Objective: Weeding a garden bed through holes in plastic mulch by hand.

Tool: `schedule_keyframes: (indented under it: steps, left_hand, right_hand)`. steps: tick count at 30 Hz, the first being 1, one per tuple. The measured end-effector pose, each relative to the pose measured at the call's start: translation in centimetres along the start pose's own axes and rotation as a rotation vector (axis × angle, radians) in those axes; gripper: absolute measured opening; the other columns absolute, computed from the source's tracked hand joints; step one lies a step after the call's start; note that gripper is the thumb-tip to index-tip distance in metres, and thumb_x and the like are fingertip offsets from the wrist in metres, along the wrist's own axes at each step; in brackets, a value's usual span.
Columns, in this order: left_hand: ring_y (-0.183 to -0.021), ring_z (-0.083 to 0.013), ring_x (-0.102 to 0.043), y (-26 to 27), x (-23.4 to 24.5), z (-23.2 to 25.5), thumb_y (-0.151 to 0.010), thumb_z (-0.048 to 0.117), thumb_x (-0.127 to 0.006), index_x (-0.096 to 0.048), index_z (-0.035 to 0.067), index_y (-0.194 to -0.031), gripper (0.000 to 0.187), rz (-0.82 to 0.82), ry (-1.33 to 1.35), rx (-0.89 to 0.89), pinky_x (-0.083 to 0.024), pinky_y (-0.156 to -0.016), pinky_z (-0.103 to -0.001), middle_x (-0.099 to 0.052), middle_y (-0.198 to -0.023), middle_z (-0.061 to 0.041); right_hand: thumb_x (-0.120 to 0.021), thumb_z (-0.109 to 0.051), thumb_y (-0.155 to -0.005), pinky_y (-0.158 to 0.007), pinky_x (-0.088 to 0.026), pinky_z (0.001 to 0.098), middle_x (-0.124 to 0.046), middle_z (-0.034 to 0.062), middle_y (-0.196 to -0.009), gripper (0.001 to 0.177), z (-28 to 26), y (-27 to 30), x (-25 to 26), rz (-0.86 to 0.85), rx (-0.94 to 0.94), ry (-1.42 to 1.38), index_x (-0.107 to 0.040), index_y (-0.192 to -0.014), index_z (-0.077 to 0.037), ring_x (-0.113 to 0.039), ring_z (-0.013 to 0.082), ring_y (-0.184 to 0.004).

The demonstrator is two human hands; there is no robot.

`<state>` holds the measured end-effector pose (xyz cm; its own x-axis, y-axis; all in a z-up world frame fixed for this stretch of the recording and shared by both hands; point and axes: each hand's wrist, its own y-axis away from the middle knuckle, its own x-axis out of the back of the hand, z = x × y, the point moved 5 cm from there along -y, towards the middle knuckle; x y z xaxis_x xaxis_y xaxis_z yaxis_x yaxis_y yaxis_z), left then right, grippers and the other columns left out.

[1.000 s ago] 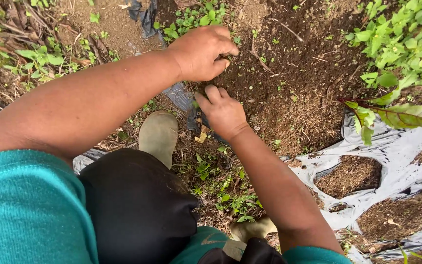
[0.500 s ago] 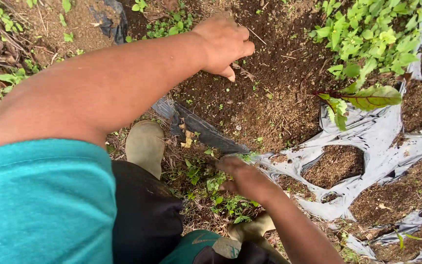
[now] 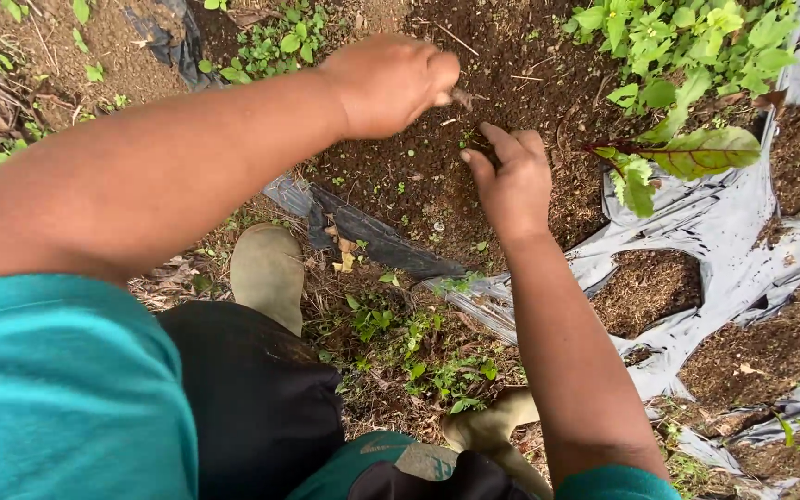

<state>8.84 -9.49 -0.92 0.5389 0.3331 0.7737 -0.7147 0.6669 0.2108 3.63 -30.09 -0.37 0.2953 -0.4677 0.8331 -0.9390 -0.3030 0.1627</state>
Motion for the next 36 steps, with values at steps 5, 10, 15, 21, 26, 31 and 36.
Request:
schedule_keyframes:
  steps: [5, 10, 15, 21, 26, 31, 36]
  left_hand:
    - [-0.096, -0.0229, -0.066, 6.4, 1.6, 7.6, -0.101, 0.037, -0.063, -0.068, 0.016, -0.120, 0.029, -0.446, 0.203, 0.088, -0.049, -0.095, -0.045, -0.069, -0.099, -0.008]
    - [-0.101, -0.0242, -0.059, 2.9, 1.6, 2.2, -0.107, 0.040, -0.058, -0.062, 0.015, -0.109, 0.025, -0.104, -0.052, 0.187, -0.046, -0.101, -0.051, -0.060, -0.102, -0.006]
    - [-0.101, -0.0286, -0.067, -0.2, -1.3, -0.5, -0.109, 0.061, -0.034, -0.060, 0.021, -0.127, 0.051, -0.237, -0.659, 0.143, -0.036, -0.091, -0.050, -0.072, -0.110, -0.005]
    - [-0.097, -0.0255, -0.066, -1.0, -3.4, -1.3, -0.097, 0.026, -0.050, -0.065, 0.022, -0.118, 0.026, -0.174, -0.696, -0.030, -0.045, -0.085, -0.044, -0.074, -0.102, -0.002]
    - [-0.087, -0.0242, -0.068, -1.1, -3.0, -0.7, -0.098, 0.020, -0.048, -0.063, 0.014, -0.111, 0.021, -0.106, -0.619, -0.054, -0.053, -0.064, -0.041, -0.073, -0.094, -0.005]
    - [-0.080, -0.0260, -0.065, -0.2, -1.7, 0.9, -0.102, 0.023, -0.045, -0.063, 0.012, -0.106, 0.021, 0.080, -0.481, -0.022, -0.051, -0.050, -0.044, -0.067, -0.086, -0.007]
    - [-0.066, -0.0224, -0.061, 0.3, -1.9, 5.0, -0.116, 0.041, -0.035, -0.065, 0.024, -0.099, 0.038, -0.061, -0.412, -0.083, -0.040, -0.089, -0.043, -0.063, -0.068, 0.003]
  right_hand:
    - [-0.081, -0.028, -0.096, -0.076, -0.061, 0.0374, -0.058, 0.0046, -0.095, 0.021, -0.2, -1.0, -1.0, -0.103, 0.020, 0.144, -0.078, -0.112, -0.015, -0.069, 0.0239, -0.092]
    - [-0.063, -0.007, -0.101, -0.090, -0.065, 0.0292, -0.067, 0.0086, -0.110, 0.014, -7.4, 1.7, 1.9, -0.583, -0.174, -0.101, -0.073, -0.091, -0.011, -0.070, 0.0206, -0.089]
    - [-0.061, -0.041, -0.095, -0.115, -0.039, 0.0564, -0.062, 0.0128, -0.142, 0.047, -8.6, 9.3, 3.3, -0.927, -0.099, -0.031, -0.065, -0.134, -0.016, -0.052, 0.0319, -0.136]
    - [-0.080, -0.007, -0.087, -0.087, -0.064, 0.0320, -0.071, 0.0149, -0.107, 0.020, 1.0, 11.7, 4.9, -0.242, -0.168, -0.159, -0.075, -0.106, -0.007, -0.069, 0.0225, -0.095]
    - [-0.078, -0.011, -0.092, -0.085, -0.066, 0.0317, -0.071, 0.0141, -0.102, 0.020, 0.5, 11.9, 1.7, -0.153, 0.054, -0.094, -0.074, -0.109, -0.002, -0.071, 0.0252, -0.091]
    - [-0.077, 0.003, -0.095, -0.083, -0.063, 0.0327, -0.073, 0.0136, -0.100, 0.009, 4.2, 13.6, 5.4, 0.028, -0.014, -0.215, -0.071, -0.095, -0.004, -0.071, 0.0228, -0.094]
    - [-0.090, -0.021, -0.077, -0.090, -0.062, 0.0551, -0.040, 0.0226, -0.147, 0.085, 1.4, 14.4, 3.2, -0.333, 0.187, 0.106, -0.047, -0.150, -0.014, -0.054, 0.0419, -0.126]
